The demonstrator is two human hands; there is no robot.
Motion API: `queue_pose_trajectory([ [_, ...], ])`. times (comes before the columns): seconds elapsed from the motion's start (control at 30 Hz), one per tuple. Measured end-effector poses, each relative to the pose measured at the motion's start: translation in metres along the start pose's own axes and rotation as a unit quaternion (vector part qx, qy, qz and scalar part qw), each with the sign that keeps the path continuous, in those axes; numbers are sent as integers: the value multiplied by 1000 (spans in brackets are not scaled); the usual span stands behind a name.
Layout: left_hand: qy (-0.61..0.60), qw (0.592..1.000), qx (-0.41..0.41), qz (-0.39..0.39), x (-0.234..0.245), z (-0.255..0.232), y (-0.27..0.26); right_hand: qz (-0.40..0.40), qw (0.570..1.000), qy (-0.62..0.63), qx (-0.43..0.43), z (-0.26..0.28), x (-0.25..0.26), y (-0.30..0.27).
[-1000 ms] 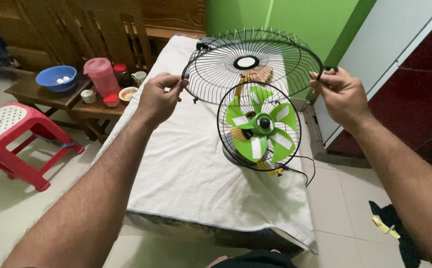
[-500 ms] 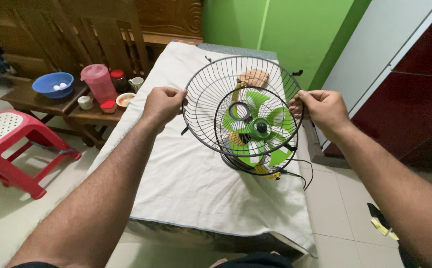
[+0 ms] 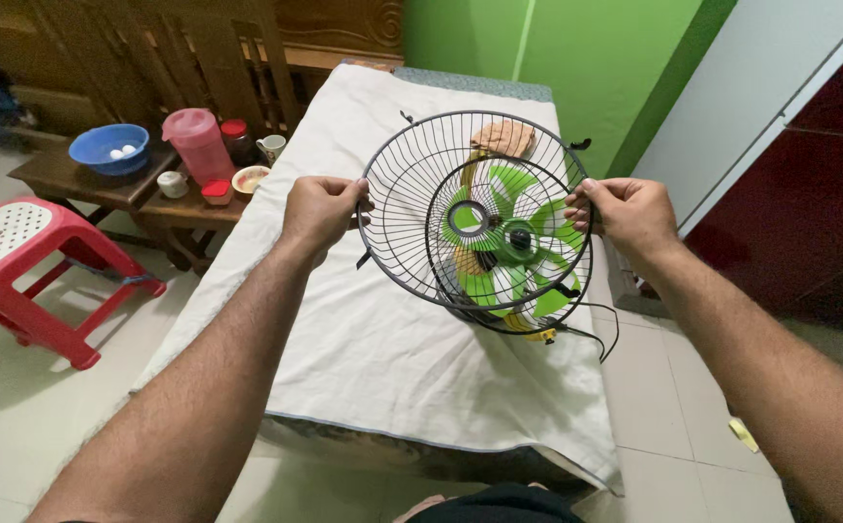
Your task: The person disassembles a small green table fan by hand. They remove the front wire cage, then detach the fan blades from the motor hub, leaving the components on a white cloth.
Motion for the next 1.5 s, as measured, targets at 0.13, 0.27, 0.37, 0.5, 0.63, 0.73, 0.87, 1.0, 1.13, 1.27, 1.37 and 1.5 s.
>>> queue_pose_trajectory([
  [0.13, -88, 996, -31, -17, 18, 11, 1, 1, 999, 35, 31, 12, -11, 2],
  [0.27, -171, 983, -36, -58, 55, 24, 2, 35, 994, 54, 88, 34, -36, 13],
  [0.37, -197, 973, -18, -122, 91, 37, -3, 90, 986, 59, 125, 46, -70, 19],
  [0.5, -218, 959, -13, -181, 137, 55, -22, 142, 979, 19, 141, 47, -122, 15],
  [0.63, -194, 954, 34, -225, 173, 77, -50, 116, 976, -124, 134, 38, -158, 2],
  [0.73, -189, 951, 109, -220, 187, 95, -71, 98, 951, -178, 235, 26, -177, -12],
  [0.87, -387, 896, 181, -122, 193, 121, -92, 75, 927, -181, 319, -6, -188, -39],
  [1.0, -428, 853, 269, -130, 192, 166, -97, 63, 912, -182, 363, -44, -194, -71],
  [1.13, -394, 881, 260, -35, 184, 207, -82, 23, 926, -207, 314, -79, -206, -98],
  [1.27, -391, 863, 298, -113, 183, 222, -79, -2, 948, -198, 249, -109, -213, -112],
  [1.37, -336, 908, 252, -4, 175, 221, -81, -7, 986, -113, 119, -137, -221, -111],
  [1.5, -218, 948, 218, 75, 154, 231, -79, 42, 999, 13, 13, -172, -235, -104],
])
Point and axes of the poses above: each hand's wrist, its own y-axis towards the middle knuckle, its own x-axis out of the back of the hand, z = x × y, the point moved 2 cm from there along y, towards the middle knuckle
